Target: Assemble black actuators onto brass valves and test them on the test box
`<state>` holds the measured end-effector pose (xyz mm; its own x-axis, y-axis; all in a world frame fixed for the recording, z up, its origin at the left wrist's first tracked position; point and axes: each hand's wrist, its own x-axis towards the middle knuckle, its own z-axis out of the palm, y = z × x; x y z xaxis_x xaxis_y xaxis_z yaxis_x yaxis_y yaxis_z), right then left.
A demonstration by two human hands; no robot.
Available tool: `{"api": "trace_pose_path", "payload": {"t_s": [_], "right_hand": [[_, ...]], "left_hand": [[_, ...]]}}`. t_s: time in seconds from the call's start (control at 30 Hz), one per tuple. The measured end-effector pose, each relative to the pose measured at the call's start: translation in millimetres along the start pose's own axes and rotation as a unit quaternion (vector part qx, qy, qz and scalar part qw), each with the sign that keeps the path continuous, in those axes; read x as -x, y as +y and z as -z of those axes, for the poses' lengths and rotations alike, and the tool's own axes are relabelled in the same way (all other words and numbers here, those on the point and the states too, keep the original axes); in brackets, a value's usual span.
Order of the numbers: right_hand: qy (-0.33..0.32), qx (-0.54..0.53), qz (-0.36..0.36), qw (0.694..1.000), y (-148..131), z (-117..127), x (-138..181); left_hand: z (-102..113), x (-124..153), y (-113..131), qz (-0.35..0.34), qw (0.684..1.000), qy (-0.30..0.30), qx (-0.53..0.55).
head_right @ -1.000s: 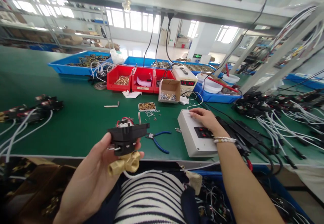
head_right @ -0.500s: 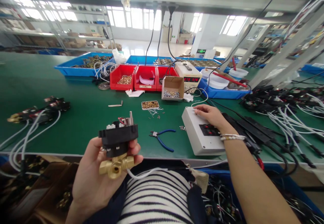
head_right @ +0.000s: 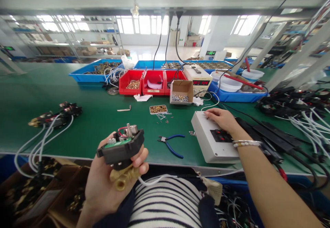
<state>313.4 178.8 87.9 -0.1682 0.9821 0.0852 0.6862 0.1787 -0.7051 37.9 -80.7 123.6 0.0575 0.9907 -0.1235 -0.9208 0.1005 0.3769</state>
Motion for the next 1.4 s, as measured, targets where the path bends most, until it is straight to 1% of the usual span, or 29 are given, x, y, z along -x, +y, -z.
{"api": "trace_pose_path", "payload": {"t_s": [0.1,0.2,0.43,0.6,0.67,0.83,1.0,1.1,1.2,1.23,1.33,1.4], "right_hand": [[0.009,-0.01,-0.001,1.0,-1.5,0.6,2.4],[0.011,-0.016,-0.002,1.0,-2.7,0.9,3.4],[0.02,-0.008,-0.013,1.0,-3.9,0.3,3.9],[0.031,-0.008,-0.02,0.999,-7.0,0.5,6.2],[0.036,-0.009,-0.023,0.999,-9.0,0.5,6.6],[0.044,-0.001,-0.038,0.998,-12.8,0.3,6.4],[0.05,0.006,-0.047,0.998,-12.3,0.1,6.5],[0.052,0.005,-0.049,0.997,-13.0,-0.5,6.5],[0.054,0.006,-0.057,0.997,-14.3,-0.9,6.0],[0.054,0.006,-0.059,0.997,-14.3,-1.0,5.7],[0.056,0.002,-0.058,0.997,-12.2,-1.1,4.2],[0.056,-0.002,-0.051,0.997,-9.7,-1.5,3.6]], "left_hand": [[-0.1,-1.8,-0.2,0.008,0.998,-0.048,0.046],[1.2,-2.5,-0.2,0.007,0.996,-0.064,0.057],[3.5,-3.3,-1.2,-0.011,0.998,-0.033,0.053],[12.8,-2.0,-4.4,-0.025,0.999,-0.027,-0.031],[15.3,-1.1,-6.1,-0.035,0.998,-0.03,-0.039],[14.6,0.6,-8.7,-0.054,0.997,-0.052,0.019],[5.6,-1.0,-7.1,-0.023,0.996,-0.057,0.06],[2.2,-3.8,-7.9,-0.001,0.996,-0.043,0.078],[4.5,-6.5,-10.8,0.008,0.995,-0.023,0.095],[6.2,-7.0,-11.6,0.007,0.994,-0.027,0.105],[10.6,-7.0,-12.0,0.01,0.988,-0.072,0.136],[11.2,-6.7,-10.4,0.007,0.988,-0.079,0.134]]}}
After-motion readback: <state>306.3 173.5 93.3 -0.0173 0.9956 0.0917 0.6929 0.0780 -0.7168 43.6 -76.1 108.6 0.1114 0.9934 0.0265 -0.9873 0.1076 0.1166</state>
